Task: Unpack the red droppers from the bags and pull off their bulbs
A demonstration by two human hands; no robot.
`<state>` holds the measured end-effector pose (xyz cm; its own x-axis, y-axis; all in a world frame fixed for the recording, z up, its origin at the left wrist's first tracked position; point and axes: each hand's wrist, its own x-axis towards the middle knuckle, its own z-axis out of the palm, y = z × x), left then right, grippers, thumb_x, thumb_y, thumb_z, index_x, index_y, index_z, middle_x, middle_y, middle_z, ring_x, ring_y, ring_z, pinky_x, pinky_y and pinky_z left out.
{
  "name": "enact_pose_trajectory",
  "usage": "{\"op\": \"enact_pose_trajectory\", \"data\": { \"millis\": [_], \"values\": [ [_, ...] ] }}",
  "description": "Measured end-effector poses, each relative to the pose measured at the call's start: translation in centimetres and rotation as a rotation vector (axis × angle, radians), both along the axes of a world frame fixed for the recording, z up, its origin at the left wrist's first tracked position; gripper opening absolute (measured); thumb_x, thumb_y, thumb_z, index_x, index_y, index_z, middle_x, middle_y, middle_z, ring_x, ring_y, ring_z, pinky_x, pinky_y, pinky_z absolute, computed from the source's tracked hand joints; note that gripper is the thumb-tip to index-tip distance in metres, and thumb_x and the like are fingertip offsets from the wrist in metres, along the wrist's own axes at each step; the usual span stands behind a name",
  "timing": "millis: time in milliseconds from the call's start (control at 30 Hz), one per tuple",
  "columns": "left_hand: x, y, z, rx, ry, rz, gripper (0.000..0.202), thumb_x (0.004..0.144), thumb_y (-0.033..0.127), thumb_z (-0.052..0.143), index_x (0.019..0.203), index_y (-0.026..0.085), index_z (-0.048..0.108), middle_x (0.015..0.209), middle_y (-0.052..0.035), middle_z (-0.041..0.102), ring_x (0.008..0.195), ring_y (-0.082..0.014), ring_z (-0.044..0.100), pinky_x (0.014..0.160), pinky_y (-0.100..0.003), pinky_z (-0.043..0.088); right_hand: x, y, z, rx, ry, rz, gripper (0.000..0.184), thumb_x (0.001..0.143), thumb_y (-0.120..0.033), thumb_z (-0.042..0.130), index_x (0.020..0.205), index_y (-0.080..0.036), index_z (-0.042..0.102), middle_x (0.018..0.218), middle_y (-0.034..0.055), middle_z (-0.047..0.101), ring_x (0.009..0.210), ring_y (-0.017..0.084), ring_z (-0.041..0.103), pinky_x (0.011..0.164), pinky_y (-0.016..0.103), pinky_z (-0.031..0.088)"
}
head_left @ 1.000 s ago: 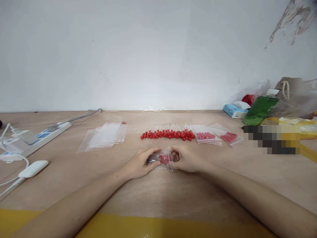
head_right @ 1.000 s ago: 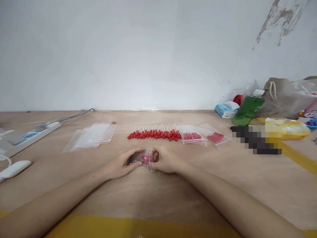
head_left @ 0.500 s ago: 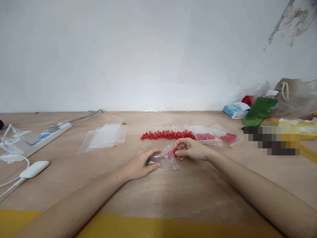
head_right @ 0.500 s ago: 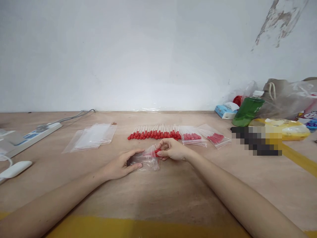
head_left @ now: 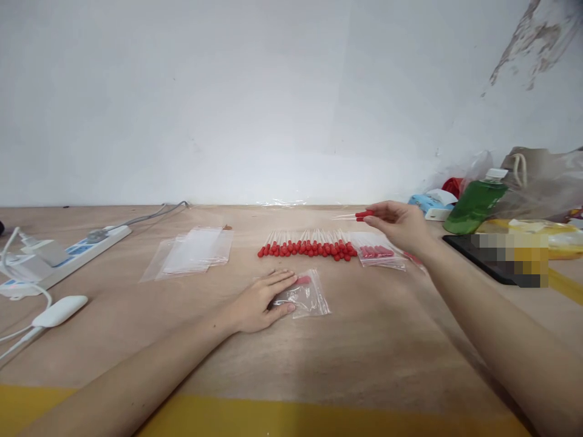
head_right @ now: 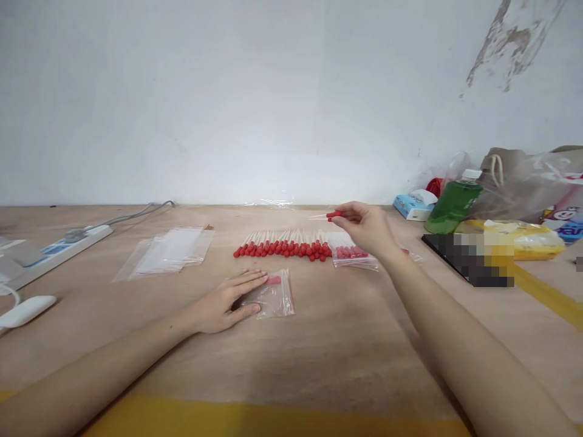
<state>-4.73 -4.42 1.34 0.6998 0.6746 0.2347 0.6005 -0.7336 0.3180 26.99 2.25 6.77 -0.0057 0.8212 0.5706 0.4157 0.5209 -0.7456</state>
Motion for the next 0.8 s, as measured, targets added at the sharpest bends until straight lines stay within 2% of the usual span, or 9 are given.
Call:
{"op": "enact_pose_trajectory", "data": {
  "millis": [67,133,233,333,467,533,600,700,800],
  "values": [
    [0.0,-0.1,-0.2,0.068,0.007,0.024,0.052,0.083,0.044,0.047,0.130,0.023,0.039,0.134,-0.0081,0.042,0.126,-0.0241,0.033,0.106,-0.047,0.022,-1.4,0.6,-1.9,0.200,-0.188,-0.084,0.020,0.077,-0.030,0.056,0.092,-0.019,0.064,0.092,0.0063,0.067,0.085,0.018,0.062,0.081,0.036,0.049],
    [-0.1,-0.1,-0.4,0.119,-0.011,0.048,0.050,0.081,0.045,0.049,0.126,0.023,0.044,0.129,-0.0082,0.047,0.122,-0.0243,0.038,0.105,-0.049,0.020,-2.6,1.1,-3.8,0.330,-0.409,-0.085,0.021,0.081,-0.025,0.048,0.094,-0.019,0.064,0.097,0.0073,0.066,0.090,0.018,0.060,0.084,0.034,0.047],
    [-0.1,-0.1,-0.3,0.134,-0.077,0.083,0.041,0.082,0.042,0.049,0.118,0.023,0.052,0.119,-0.0073,0.054,0.113,-0.0223,0.046,0.101,-0.044,0.030,-3.7,1.5,-5.8,0.380,-0.661,-0.083,0.029,0.084,-0.017,0.039,0.100,-0.017,0.064,0.099,0.0095,0.065,0.091,0.019,0.059,0.080,0.031,0.046],
    [-0.1,0.0,-0.1,0.096,-0.142,0.093,0.031,0.087,0.036,0.043,0.111,0.022,0.057,0.111,-0.0053,0.059,0.106,-0.0194,0.050,0.094,-0.037,0.038,-4.1,1.4,-6.2,0.369,-0.821,-0.060,0.028,0.085,-0.017,0.041,0.099,-0.019,0.064,0.096,0.0081,0.066,0.089,0.019,0.057,0.078,0.032,0.043],
    [-0.3,0.1,0.0,0.004,-0.203,0.071,0.031,0.090,0.030,0.034,0.105,0.021,0.060,0.104,-0.0038,0.063,0.099,-0.0170,0.055,0.089,-0.033,0.042,-4.5,0.4,-5.5,0.353,-0.730,-0.126,0.020,0.082,-0.029,0.049,0.090,-0.020,0.066,0.086,0.0074,0.065,0.084,0.020,0.054,0.075,0.034,0.038],
    [-0.4,0.1,-0.2,-0.020,-0.217,0.092,0.030,0.089,0.031,0.037,0.106,0.021,0.059,0.105,-0.0039,0.063,0.098,-0.0169,0.056,0.087,-0.032,0.043,-5.0,-0.6,-5.2,0.268,-0.649,-0.052,0.016,0.078,-0.029,0.054,0.076,-0.019,0.066,0.074,0.0052,0.063,0.074,0.017,0.053,0.070,0.031,0.037],
    [-0.4,0.1,-0.5,-0.019,-0.207,0.110,0.029,0.086,0.032,0.043,0.109,0.022,0.058,0.109,-0.0041,0.062,0.099,-0.0176,0.056,0.088,-0.032,0.044,-5.7,-1.5,-5.1,0.155,-0.629,0.093,0.015,0.073,-0.029,0.058,0.065,-0.019,0.065,0.065,0.0022,0.059,0.068,0.014,0.051,0.067,0.028,0.035],
    [-0.4,0.1,-0.6,-0.013,-0.172,0.097,0.034,0.083,0.033,0.048,0.115,0.023,0.055,0.116,-0.0042,0.058,0.105,-0.0187,0.054,0.091,-0.033,0.043,-6.9,-2.7,-5.5,0.038,-0.663,0.236,0.016,0.071,-0.038,0.062,0.071,-0.024,0.069,0.063,0.0003,0.057,0.068,0.014,0.049,0.066,0.027,0.032],
    [-0.4,0.2,-0.5,-0.024,-0.145,0.052,0.039,0.083,0.034,0.048,0.121,0.023,0.050,0.120,-0.0046,0.056,0.110,-0.0193,0.051,0.094,-0.036,0.040,-8.0,-3.2,-6.3,-0.011,-0.654,0.224,0.023,0.072,-0.045,0.060,0.084,-0.028,0.070,0.061,-0.0003,0.055,0.067,0.014,0.047,0.065,0.026,0.030]
  ]
}}
